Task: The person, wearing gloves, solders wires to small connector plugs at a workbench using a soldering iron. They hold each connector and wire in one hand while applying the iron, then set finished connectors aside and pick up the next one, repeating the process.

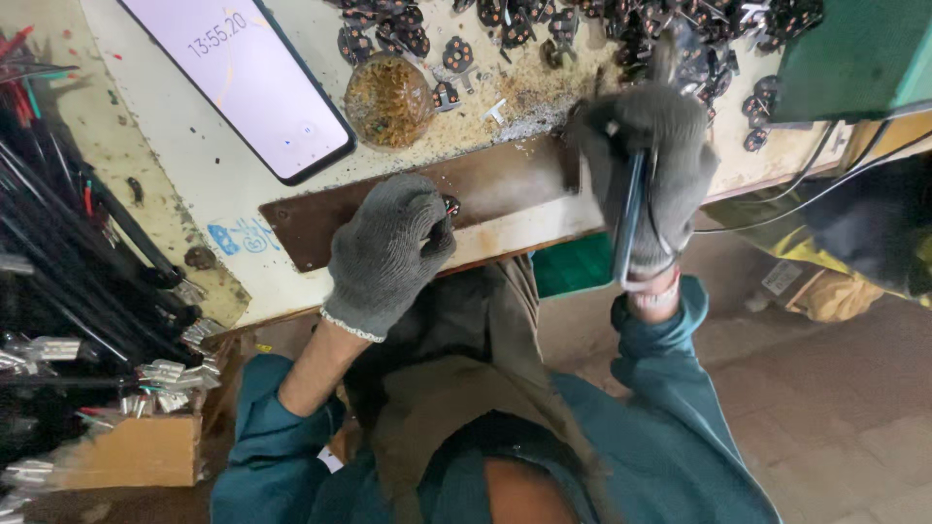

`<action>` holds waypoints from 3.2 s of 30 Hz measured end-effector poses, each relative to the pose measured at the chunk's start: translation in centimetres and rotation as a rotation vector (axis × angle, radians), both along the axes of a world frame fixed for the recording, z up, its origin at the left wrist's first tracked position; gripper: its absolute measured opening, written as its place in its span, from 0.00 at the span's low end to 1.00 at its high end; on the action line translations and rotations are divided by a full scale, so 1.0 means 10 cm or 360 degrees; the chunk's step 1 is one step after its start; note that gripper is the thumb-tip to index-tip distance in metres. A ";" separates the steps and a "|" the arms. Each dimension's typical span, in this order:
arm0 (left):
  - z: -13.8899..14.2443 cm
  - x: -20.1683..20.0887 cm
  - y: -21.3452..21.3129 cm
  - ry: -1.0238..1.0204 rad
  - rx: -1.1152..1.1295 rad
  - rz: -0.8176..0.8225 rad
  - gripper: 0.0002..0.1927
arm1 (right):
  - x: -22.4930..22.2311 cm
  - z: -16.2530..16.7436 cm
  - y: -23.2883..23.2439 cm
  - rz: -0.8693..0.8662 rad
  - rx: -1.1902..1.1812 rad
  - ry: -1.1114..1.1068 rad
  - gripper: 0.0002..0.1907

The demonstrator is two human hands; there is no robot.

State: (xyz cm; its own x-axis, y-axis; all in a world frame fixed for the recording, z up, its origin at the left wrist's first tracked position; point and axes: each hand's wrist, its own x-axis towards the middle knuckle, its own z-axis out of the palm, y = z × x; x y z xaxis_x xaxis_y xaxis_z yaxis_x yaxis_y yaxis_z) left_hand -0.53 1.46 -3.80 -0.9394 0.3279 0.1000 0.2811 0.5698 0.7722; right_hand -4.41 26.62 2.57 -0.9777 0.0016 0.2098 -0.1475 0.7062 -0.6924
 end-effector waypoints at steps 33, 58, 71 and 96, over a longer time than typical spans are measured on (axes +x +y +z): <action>-0.14 0.32 -0.11 -0.0130 -0.0011 -0.0016 0.26 | 0.66 -0.57 -0.67 0.0184 -0.0056 -0.0079 0.17; 0.77 -0.02 -1.16 0.0064 -0.1224 0.1112 0.26 | 0.72 -0.57 -0.66 -0.0477 -0.0880 -0.0250 0.17; 0.11 0.90 -0.77 0.0859 -0.1886 0.1653 0.11 | 0.71 -0.52 -0.68 0.0045 -0.0373 0.0141 0.12; 0.38 0.37 -0.19 -0.0588 0.0648 0.0151 0.07 | 0.70 -0.07 -0.73 -0.0018 -0.0355 -0.0596 0.19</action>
State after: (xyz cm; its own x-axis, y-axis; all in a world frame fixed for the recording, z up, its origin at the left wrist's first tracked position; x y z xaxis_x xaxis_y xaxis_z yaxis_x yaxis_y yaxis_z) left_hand 3.15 -0.43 -0.05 -0.9596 0.2438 -0.1405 -0.0879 0.2146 0.9727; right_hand 2.63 19.34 1.88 -0.9860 0.0180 -0.1658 0.1497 0.5335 -0.8325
